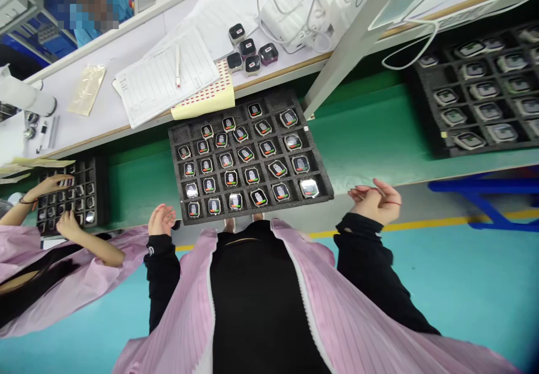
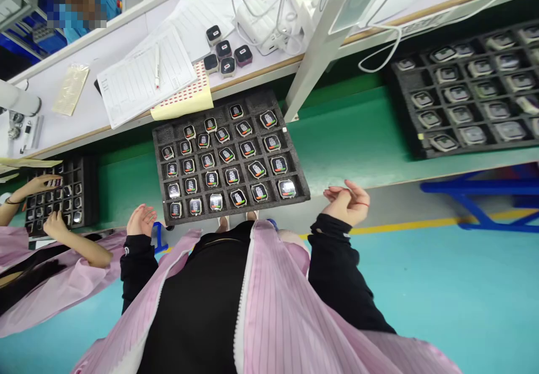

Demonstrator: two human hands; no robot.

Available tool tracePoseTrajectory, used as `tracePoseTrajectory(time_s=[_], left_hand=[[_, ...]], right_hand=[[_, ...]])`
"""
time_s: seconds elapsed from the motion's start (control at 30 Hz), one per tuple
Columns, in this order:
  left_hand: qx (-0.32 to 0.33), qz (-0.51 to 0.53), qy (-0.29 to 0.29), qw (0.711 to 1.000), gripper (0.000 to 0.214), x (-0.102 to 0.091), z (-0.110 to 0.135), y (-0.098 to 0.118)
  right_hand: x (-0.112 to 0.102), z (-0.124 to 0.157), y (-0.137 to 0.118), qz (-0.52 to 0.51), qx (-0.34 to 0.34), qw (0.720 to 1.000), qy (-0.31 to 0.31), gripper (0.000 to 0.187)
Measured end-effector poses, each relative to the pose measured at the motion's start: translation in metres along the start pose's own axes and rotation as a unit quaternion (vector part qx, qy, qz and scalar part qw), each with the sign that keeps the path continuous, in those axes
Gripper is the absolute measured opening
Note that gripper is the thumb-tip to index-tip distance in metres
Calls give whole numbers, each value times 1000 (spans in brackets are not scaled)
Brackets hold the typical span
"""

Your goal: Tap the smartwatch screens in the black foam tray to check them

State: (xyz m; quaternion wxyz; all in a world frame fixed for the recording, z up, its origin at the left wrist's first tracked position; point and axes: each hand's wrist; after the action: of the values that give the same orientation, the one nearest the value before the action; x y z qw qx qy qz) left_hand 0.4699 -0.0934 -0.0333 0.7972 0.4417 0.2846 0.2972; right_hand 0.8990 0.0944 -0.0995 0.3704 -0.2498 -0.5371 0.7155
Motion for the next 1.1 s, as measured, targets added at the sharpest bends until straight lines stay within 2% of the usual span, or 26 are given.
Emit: tracePoseTrajectory(time_s=[0.07,0.13,0.2,0.23,0.27,0.3,0.37,0.4,0.43,0.47,0.53,0.6,0.67,0.8,0.87,0.97,1.1], left_hand=[[-24,-31,-106,994,42,11,16,6],[-53,-79,-220,971,53,27,36,4],[-80,-137,-316,935,58,43,57,-2],[-90,-167,-350,917,57,49,66,-6],[-94,-194,-372,903,53,54,73,-9],[-96,-217,-384,892,49,56,79,-12],[-87,-280,-393,871,39,56,83,-16],[-79,-317,-394,859,35,53,82,-16],[-72,-353,-394,846,32,50,79,-17],[-65,-384,-395,832,28,47,76,-17],[-56,-423,-399,812,22,42,67,-17],[-50,-433,-402,805,22,38,58,-18],[-37,-443,-394,805,23,37,49,-21],[-5,-442,-362,821,28,33,32,-26],[2,-427,-360,829,35,30,24,-26],[5,-403,-375,835,45,25,17,-22],[-1,-382,-395,836,54,19,10,-15]], right_hand=[[3,21,-9,-14,-65,997,-49,27],[5,44,-16,-20,-104,987,-123,17],[4,68,-20,9,-99,966,-237,12],[1,79,-22,39,-81,946,-312,15],[-3,89,-23,77,-55,914,-395,21],[-8,98,-23,120,-28,869,-479,26],[-20,112,-20,211,4,756,-620,32],[-26,116,-16,254,7,701,-667,33],[-32,119,-12,296,6,653,-697,35],[-37,121,-7,334,6,617,-712,36],[-45,121,3,395,13,577,-715,40],[-47,121,12,433,18,567,-700,41],[-45,123,17,456,9,579,-676,39],[-33,136,15,466,-33,675,-571,35],[-30,142,9,435,-28,704,-560,36],[-29,149,-1,383,8,703,-599,42],[-32,155,-9,354,68,704,-612,51]])
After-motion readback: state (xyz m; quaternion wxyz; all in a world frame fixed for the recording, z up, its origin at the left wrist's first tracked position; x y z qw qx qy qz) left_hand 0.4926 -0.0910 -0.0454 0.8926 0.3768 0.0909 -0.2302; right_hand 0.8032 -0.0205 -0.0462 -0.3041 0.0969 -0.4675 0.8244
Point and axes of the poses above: each hand's wrist, its own z-axis away from the middle knuckle, its own x-axis out of the palm, y = z × x, and after that the axes turned 2 degrees about -z, right-handed
